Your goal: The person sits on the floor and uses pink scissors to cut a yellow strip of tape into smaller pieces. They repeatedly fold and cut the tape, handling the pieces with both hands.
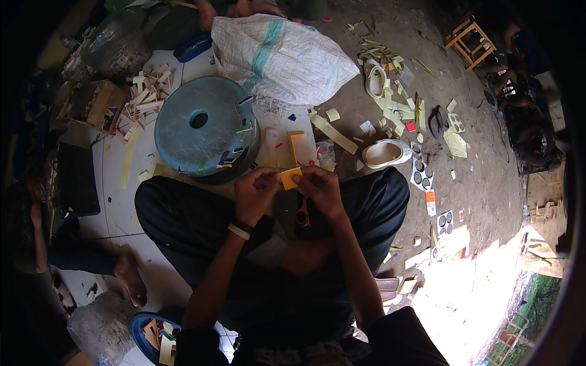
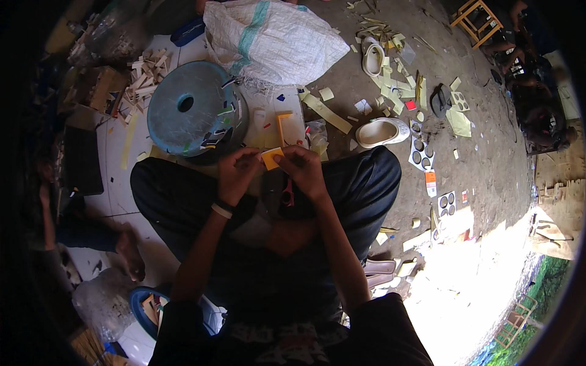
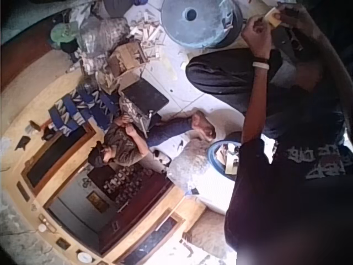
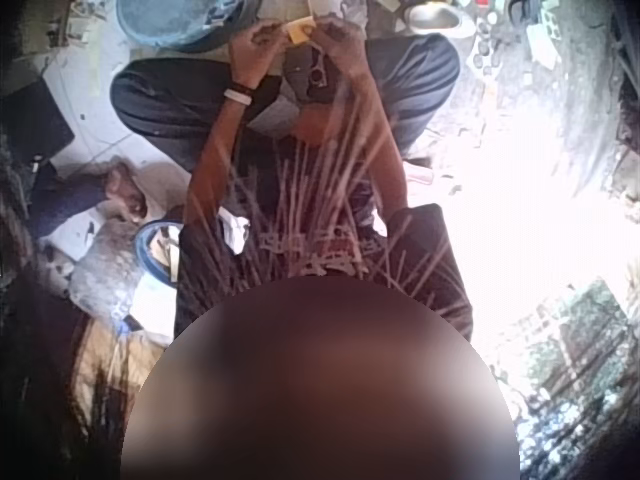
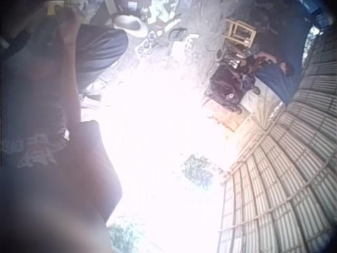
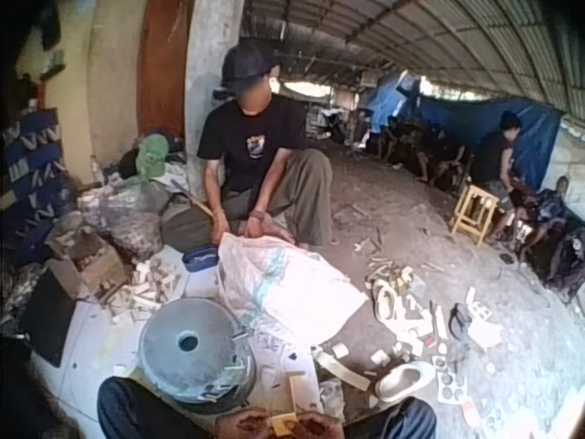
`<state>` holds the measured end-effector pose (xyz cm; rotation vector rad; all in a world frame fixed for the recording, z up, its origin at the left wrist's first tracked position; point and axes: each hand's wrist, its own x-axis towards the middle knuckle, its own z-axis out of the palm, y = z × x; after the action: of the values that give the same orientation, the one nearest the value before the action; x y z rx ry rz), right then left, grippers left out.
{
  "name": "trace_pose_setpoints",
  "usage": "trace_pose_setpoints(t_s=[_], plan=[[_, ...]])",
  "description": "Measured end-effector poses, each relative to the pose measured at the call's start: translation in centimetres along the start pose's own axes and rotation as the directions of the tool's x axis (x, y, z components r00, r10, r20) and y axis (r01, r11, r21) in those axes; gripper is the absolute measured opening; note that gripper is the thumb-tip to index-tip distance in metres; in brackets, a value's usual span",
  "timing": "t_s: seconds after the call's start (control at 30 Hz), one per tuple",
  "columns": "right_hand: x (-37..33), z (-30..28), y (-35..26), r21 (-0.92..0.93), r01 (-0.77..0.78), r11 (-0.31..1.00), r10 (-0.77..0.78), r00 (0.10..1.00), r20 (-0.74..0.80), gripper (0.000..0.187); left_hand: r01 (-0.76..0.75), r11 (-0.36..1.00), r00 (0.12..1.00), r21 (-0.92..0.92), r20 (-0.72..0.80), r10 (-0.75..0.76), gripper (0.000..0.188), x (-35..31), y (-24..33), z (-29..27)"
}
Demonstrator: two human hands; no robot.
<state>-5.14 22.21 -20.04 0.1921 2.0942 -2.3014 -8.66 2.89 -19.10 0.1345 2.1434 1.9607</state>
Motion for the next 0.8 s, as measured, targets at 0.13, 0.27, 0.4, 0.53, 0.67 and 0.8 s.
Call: trace_pose_setpoints(t_s=[0.13, 0.27, 0.4, 0.53, 0.67, 0.8], plan=[[0.1, -0.1, 0.2, -0.016, -0.006, 1.000, 0.006, 1.000, -0.009, 0.012, -0.008, 0.999, 1.000, -0.050, -0.006, 0.008, 0.017, 0.1, -0.6, 0.2], [0.2, 0.0, 0.2, -0.059, -0.001, 0.998, -0.001, 0.999, -0.038, 0.021, 0.002, 0.991, 0.999, -0.130, 0.038, 0.003, 0.016, 0.4, -1.1, 0.2], [0.0, 0.5, -0.1, -0.087, 0.090, 0.992, -0.099, 0.989, -0.108, 0.030, 0.158, 0.971, 0.969, -0.179, 0.220, -0.117, 0.017, 0.5, -1.2, 0.0], [0.0, 0.5, -0.1, -0.303, 0.221, 0.927, -0.225, 0.974, 0.022, 0.025, 0.146, 0.955, 0.971, -0.259, 0.222, -0.088, 0.017, 0.4, -1.1, 0.2], [-0.1, 1.3, 0.8, -0.151, 0.160, 0.976, -0.160, 0.987, 0.011, 0.022, 0.120, 0.962, 0.976, -0.243, 0.205, -0.070, 0.015, 0.4, -1.1, 0.3], [0.0, 1.3, 1.1, -0.095, 0.131, 0.987, -0.128, 0.991, 0.028, 0.018, 0.092, 0.973, 0.978, -0.214, 0.203, -0.048, 0.013, 0.4, -1.2, 0.3]])
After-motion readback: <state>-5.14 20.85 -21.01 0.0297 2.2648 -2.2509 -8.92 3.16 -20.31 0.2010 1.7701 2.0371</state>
